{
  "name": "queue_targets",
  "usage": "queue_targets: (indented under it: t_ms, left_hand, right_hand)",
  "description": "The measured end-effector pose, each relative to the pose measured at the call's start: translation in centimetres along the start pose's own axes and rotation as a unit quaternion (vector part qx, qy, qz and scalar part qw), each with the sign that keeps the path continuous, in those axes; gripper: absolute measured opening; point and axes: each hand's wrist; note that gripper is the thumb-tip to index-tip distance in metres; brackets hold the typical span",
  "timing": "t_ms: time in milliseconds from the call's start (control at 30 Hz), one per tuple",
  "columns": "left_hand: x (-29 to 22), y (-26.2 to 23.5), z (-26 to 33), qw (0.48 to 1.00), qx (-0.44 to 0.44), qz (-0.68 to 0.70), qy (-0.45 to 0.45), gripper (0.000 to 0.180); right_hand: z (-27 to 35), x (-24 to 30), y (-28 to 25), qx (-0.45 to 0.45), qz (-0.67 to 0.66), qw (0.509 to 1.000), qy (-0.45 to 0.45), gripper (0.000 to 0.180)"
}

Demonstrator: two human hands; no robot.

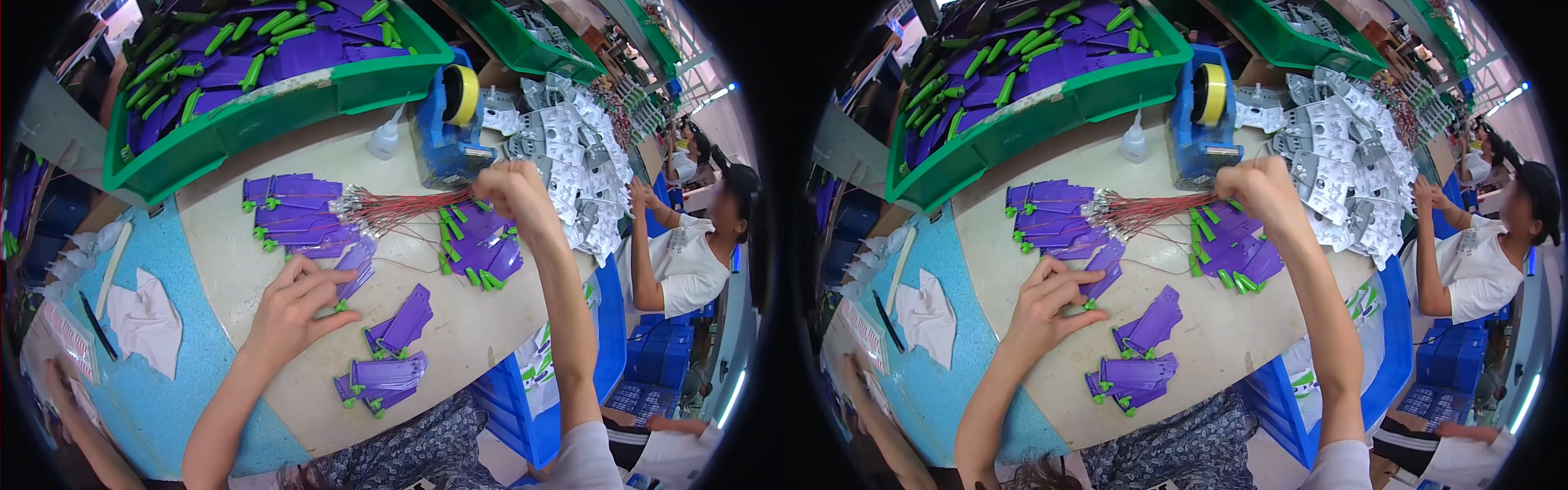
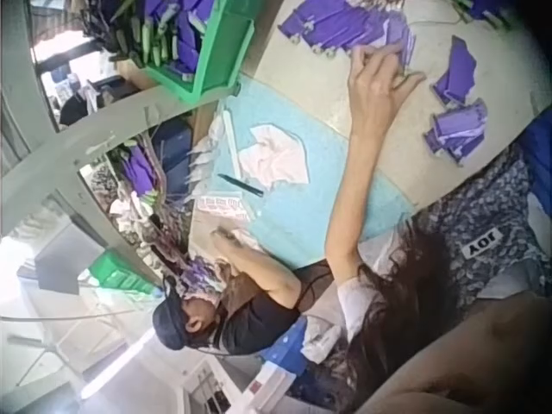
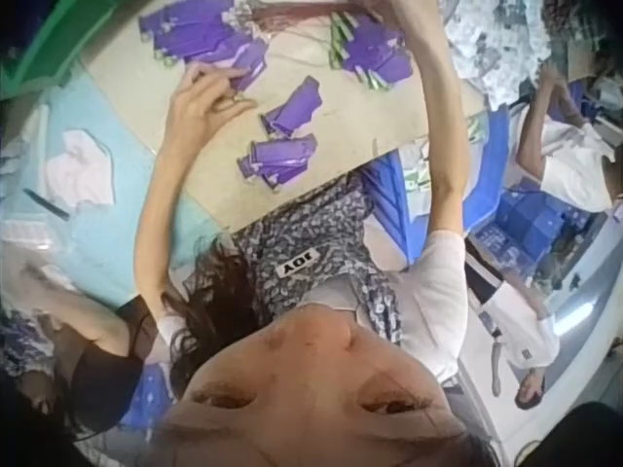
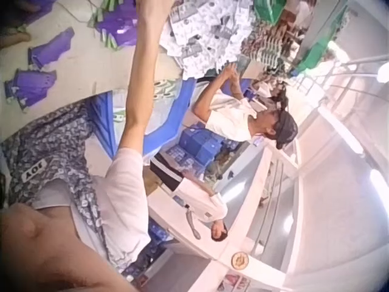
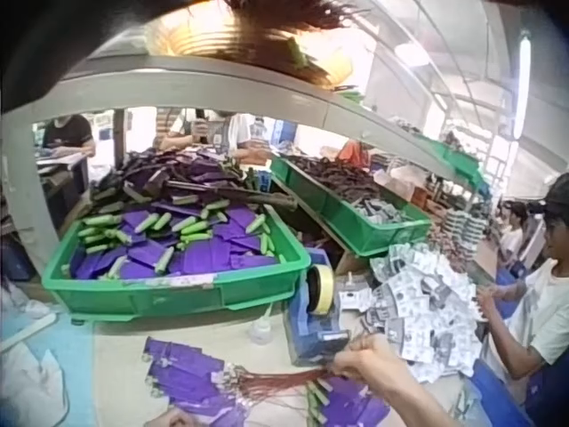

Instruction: The person fits plastic parts together, taps them using a small hammer, applies liquid glue from a bottle onto the parts, and inserts wired light components into each plastic piece.

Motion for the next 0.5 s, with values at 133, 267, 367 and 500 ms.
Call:
queue_targets:
  t_ms: [133, 267, 367, 500]
  left_hand:
    - [0.0, 0.6, 0.2, 0.998, 0.017, 0.034, -0.055, 0.053]
    - [0.2, 0.9, 0.3, 0.997, 0.017, 0.047, -0.066, 0.073]
    - [0.0, 0.7, 0.5, 0.996, 0.011, 0.046, -0.07, 0.07]
    - [-0.5, 1.2, 1.4, 0.998, -0.026, 0.009, -0.064, 0.055]
  right_hand:
    - [7.0, -3.0, 4.9, 0.193, -0.061, 0.979, -0.019, 0.015]
    - [8.7, -3.9, 8.3, 0.301, -0.149, 0.936, 0.105, 0.026]
    - [7.8, -5.4, 9.2, 0.304, -0.029, 0.951, 0.04, 0.028]
    - [7.6, -5.7, 9.7, 0.263, 0.069, 0.96, -0.061, 0.03]
Point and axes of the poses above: each hand's wrist, its own z-axis away from the middle knuckle, its own y-axis out of the palm, x = y × z, and after that the axes turned 12 degrees about -z, right-handed
